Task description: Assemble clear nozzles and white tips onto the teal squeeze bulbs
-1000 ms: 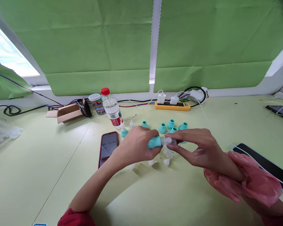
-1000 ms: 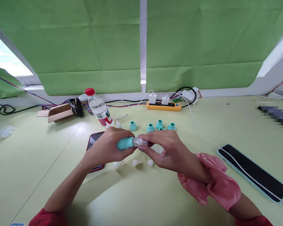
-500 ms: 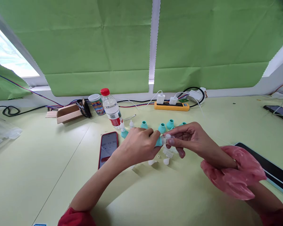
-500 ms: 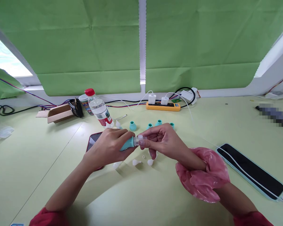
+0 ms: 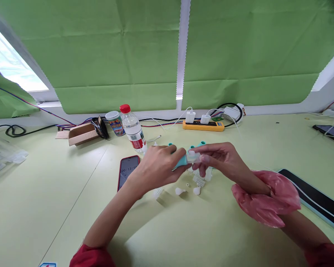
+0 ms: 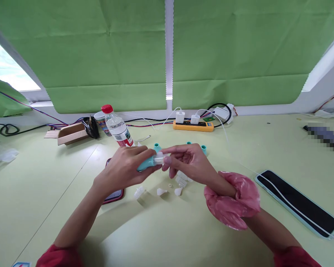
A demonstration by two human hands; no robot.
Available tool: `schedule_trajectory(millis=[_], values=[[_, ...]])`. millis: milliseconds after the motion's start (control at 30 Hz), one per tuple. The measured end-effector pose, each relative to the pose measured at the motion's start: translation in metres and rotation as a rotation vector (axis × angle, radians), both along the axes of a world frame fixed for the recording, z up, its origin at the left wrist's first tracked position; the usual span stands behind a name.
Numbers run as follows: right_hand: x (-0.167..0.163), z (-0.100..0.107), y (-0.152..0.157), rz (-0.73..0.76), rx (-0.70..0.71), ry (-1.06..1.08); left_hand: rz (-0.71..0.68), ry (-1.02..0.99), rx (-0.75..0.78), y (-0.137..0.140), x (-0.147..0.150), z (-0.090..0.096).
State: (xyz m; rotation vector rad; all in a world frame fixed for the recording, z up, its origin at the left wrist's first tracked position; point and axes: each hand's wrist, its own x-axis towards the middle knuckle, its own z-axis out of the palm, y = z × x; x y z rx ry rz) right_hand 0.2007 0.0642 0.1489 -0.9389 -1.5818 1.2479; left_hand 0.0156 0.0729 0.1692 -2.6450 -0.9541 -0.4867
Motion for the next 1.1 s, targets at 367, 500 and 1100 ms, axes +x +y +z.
schedule_trajectory(millis=[367, 500, 1100], values=[[0.002, -0.046, 0.036, 0.119, 0.486, -0.844, 0.134, -0.077, -0.164, 0.025, -0.008, -0.003], [0.000, -0.072, 0.042, 0.063, 0.566, -1.155, 0.071, -0.090, -0.196, 0.023, -0.008, 0.000], [0.012, -0.007, 0.014, -0.059, 0.671, -0.586, -0.129, -0.250, -0.493, 0.021, -0.011, 0.003]])
